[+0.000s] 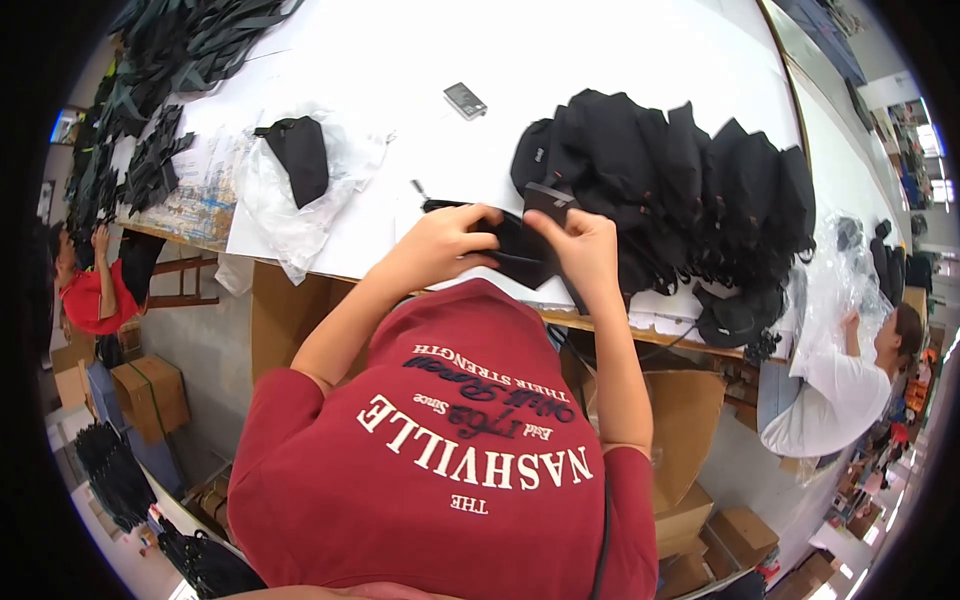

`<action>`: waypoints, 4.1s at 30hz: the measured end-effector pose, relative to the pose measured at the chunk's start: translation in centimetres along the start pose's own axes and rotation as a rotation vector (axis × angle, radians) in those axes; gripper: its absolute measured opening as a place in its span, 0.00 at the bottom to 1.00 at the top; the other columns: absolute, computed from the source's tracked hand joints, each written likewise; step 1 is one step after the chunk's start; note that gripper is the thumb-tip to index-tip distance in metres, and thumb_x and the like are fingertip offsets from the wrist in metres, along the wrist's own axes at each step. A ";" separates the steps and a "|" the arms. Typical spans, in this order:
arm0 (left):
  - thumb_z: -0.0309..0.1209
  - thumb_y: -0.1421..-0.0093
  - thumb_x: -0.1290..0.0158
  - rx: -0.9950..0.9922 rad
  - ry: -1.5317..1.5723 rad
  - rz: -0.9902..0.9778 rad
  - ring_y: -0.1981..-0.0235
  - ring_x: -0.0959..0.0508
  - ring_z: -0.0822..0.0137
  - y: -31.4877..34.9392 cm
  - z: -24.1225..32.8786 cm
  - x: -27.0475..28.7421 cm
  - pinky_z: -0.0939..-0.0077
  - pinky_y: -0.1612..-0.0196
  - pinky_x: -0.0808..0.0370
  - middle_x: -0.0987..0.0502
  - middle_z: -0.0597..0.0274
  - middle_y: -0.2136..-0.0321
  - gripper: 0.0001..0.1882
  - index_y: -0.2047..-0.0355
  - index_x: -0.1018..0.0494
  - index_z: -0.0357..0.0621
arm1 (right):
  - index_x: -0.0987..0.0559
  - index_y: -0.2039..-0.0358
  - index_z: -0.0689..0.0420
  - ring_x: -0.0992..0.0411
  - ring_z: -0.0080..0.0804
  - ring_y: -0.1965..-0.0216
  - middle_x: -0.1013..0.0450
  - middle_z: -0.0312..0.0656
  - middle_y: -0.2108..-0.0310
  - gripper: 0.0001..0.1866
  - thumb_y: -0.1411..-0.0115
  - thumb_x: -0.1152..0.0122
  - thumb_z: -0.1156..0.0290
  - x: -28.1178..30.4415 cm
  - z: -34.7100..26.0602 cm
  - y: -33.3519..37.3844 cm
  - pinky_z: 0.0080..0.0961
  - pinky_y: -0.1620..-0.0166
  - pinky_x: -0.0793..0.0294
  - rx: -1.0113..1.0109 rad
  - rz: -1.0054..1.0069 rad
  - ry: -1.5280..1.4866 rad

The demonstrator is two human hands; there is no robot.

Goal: Packing black bags into protective covers and organizing them.

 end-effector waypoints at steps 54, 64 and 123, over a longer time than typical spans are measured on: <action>0.28 0.46 0.43 0.664 1.774 0.616 0.54 0.27 0.66 2.4 -6.1 -0.8 0.70 0.47 0.32 0.27 0.60 0.56 0.22 0.51 0.34 0.40 | 0.22 0.61 0.59 0.46 0.16 0.83 0.45 0.30 0.83 0.12 0.48 0.38 0.77 -1.2 -9.1 2.9 0.17 0.79 0.49 0.314 0.082 -0.460; 0.28 0.48 0.42 0.687 1.666 0.574 0.58 0.24 0.67 2.7 -4.0 -0.2 0.72 0.54 0.27 0.25 0.58 0.60 0.23 0.52 0.33 0.37 | 0.25 0.60 0.60 0.45 0.13 0.79 0.38 0.29 0.79 0.14 0.37 0.52 0.64 -4.4 -3.6 2.3 0.12 0.74 0.46 -0.108 -0.261 -1.116; 0.36 0.45 0.47 1.017 0.475 0.098 0.71 0.25 0.63 6.4 -6.2 -14.9 0.72 0.65 0.28 0.25 0.56 0.72 0.12 0.68 0.28 0.39 | 0.34 0.45 0.58 0.40 0.44 0.44 0.36 0.46 0.46 0.28 0.48 0.45 0.77 17.1 2.6 0.2 0.36 0.42 0.45 0.288 0.534 0.369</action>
Point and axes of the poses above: each hand's wrist, its own y-axis away from the middle knuckle, its own x-axis out of the back of the hand, z = x × y, the point moved 9 cm from there along -y, towards the middle knuckle
